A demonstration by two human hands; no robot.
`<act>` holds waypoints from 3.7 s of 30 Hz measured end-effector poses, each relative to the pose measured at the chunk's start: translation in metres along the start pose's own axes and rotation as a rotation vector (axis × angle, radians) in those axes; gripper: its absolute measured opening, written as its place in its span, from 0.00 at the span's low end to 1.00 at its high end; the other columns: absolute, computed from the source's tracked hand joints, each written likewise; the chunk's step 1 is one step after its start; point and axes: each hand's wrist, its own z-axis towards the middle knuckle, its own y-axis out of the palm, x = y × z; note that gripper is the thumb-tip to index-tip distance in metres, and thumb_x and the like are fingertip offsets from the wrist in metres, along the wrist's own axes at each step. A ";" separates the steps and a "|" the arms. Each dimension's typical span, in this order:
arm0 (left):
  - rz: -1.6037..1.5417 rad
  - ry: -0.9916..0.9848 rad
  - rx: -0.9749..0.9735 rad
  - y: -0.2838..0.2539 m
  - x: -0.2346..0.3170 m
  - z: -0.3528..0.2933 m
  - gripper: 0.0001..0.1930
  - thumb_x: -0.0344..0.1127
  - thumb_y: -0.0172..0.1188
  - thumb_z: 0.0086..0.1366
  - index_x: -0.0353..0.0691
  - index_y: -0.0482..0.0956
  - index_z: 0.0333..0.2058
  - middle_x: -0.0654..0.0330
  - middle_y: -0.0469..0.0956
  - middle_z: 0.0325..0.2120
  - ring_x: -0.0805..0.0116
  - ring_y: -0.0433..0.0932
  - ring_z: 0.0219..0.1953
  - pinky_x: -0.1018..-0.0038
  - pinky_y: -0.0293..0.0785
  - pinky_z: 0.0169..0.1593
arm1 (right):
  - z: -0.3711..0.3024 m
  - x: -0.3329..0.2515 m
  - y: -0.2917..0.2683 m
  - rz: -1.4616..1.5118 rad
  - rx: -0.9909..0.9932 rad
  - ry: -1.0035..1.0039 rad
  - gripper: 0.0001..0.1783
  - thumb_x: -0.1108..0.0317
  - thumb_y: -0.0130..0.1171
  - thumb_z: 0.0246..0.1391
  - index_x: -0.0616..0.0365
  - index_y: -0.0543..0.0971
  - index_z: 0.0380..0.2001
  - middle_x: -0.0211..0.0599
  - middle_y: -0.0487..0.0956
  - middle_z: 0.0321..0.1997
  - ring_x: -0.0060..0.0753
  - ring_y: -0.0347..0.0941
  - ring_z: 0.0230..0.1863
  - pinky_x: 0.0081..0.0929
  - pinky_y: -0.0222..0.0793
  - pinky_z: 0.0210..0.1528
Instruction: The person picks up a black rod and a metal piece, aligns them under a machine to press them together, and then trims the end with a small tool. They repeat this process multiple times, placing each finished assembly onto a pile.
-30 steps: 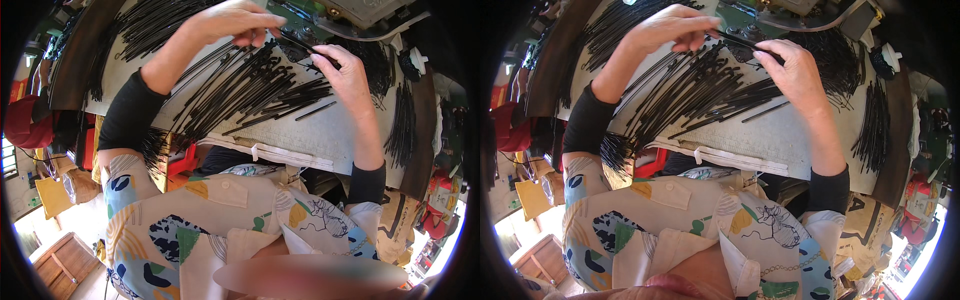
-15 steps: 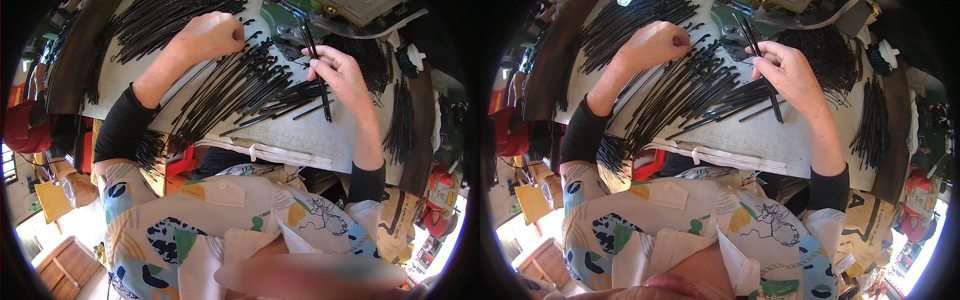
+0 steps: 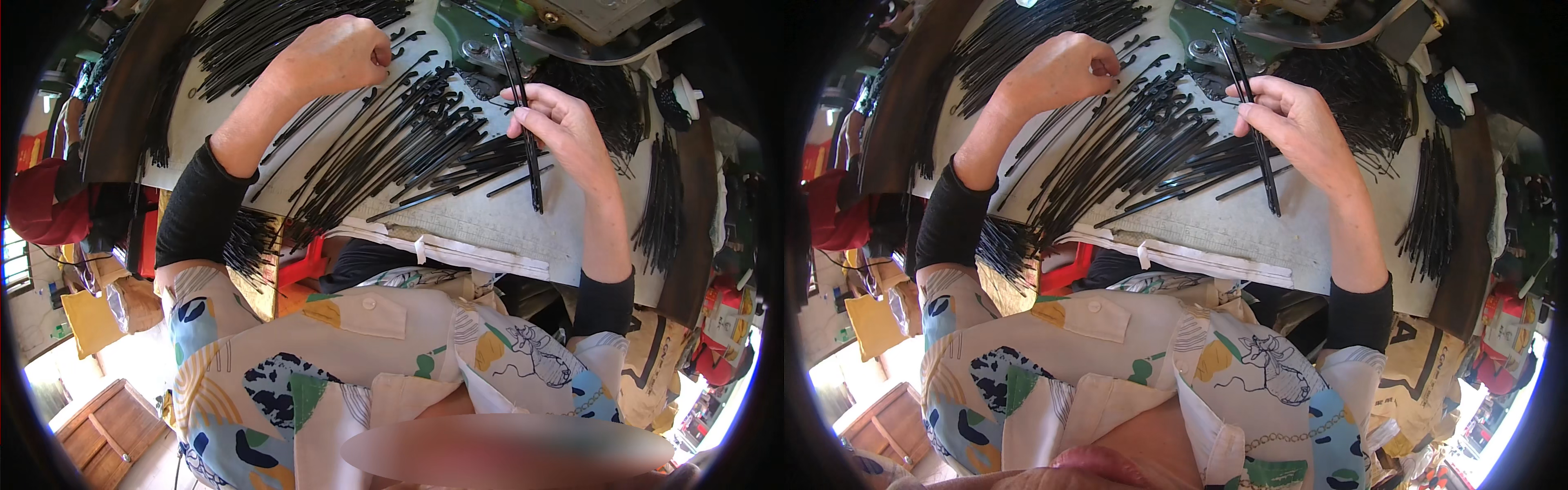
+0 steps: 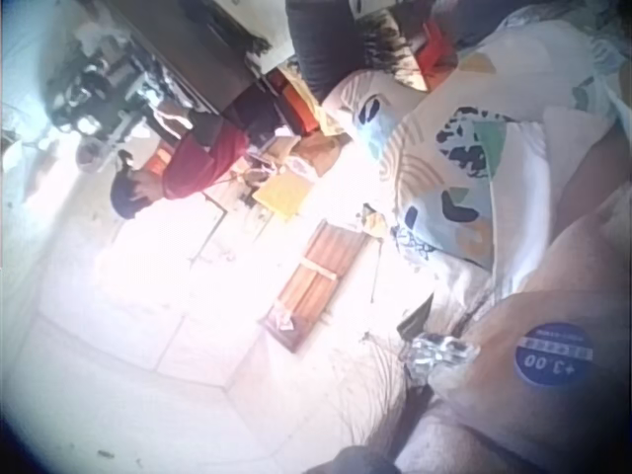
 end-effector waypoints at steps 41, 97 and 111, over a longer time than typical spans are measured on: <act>-1.070 -0.017 0.146 0.035 0.061 0.044 0.12 0.34 0.56 0.58 0.33 0.77 0.39 0.65 0.74 0.20 0.84 0.63 0.16 0.85 0.60 0.19 | 0.002 -0.002 0.021 0.524 -0.029 0.077 0.19 0.65 0.53 0.51 0.63 0.68 0.44 0.37 0.77 0.25 0.21 0.73 0.22 0.15 0.68 0.21; -1.182 -0.119 -0.039 0.029 0.066 0.051 0.15 0.39 0.53 0.62 0.32 0.76 0.24 0.61 0.73 0.14 0.75 0.72 0.12 0.83 0.65 0.14 | 0.023 0.002 0.018 0.516 0.158 0.069 0.13 0.60 0.56 0.49 0.59 0.75 0.32 0.31 0.76 0.22 0.15 0.68 0.18 0.12 0.57 0.16; -1.059 -0.125 0.007 0.020 0.075 0.045 0.15 0.41 0.55 0.60 0.33 0.78 0.26 0.63 0.69 0.09 0.80 0.66 0.09 0.83 0.59 0.12 | 0.018 0.002 0.029 0.801 0.028 0.093 0.14 0.57 0.53 0.54 0.59 0.74 0.30 0.29 0.73 0.22 0.20 0.68 0.21 0.17 0.62 0.20</act>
